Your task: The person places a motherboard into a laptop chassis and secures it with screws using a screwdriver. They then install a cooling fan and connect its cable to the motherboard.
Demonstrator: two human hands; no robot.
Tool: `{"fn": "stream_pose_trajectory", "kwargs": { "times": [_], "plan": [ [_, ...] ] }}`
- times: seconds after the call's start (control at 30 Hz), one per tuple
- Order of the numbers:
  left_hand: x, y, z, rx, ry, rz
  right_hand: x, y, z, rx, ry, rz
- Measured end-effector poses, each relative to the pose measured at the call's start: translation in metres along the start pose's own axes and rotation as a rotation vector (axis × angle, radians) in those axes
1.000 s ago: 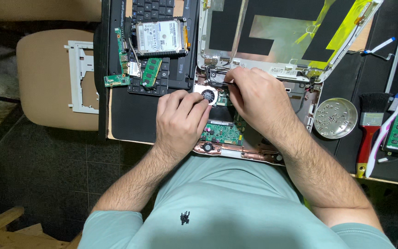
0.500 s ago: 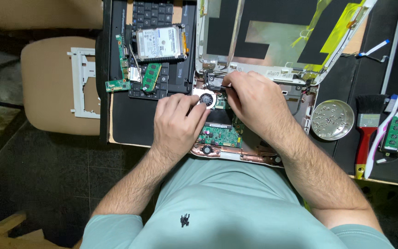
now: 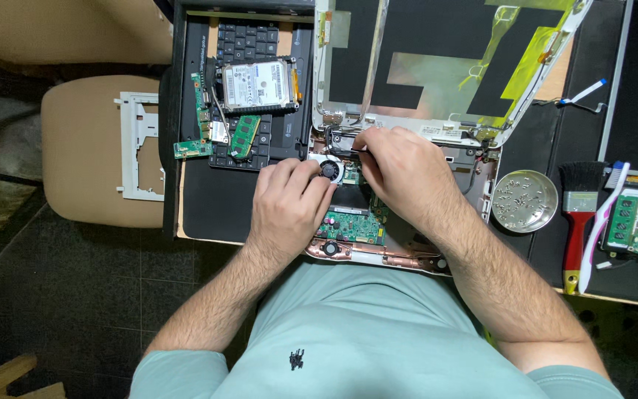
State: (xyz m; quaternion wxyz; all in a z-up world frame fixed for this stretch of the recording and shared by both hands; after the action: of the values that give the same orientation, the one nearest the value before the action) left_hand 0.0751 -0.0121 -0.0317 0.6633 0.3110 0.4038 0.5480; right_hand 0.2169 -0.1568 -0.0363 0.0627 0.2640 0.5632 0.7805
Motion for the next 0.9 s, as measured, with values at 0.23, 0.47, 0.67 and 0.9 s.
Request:
{"fn": "stream_pose_trajectory", "kwargs": {
  "times": [0.23, 0.47, 0.67, 0.9],
  "plan": [
    [-0.003, 0.014, 0.003, -0.003, 0.013, 0.02, 0.001, 0.002, 0.001, 0.004, 0.004, 0.011],
    [-0.008, 0.016, 0.0, 0.025, 0.031, -0.051, 0.0, 0.002, -0.001, 0.013, -0.014, 0.003],
    [-0.017, 0.009, -0.001, 0.065, -0.011, -0.122, 0.004, 0.007, -0.002, -0.023, 0.037, 0.031],
    [-0.016, 0.02, 0.005, 0.163, -0.007, -0.174, 0.017, 0.123, -0.042, -0.11, -0.054, 0.216]
  ]
}}
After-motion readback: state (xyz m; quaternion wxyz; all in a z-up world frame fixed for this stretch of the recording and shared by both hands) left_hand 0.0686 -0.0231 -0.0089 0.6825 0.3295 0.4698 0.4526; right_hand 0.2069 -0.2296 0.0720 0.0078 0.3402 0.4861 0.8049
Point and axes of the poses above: each hand's wrist, its own z-axis towards the middle knuckle, its own y-axis out of the back of the hand, x = y × z, the point moved 7 cm from there along z, towards the middle knuckle, and after that the axes turned 5 degrees about y, right-handed, at the moved point
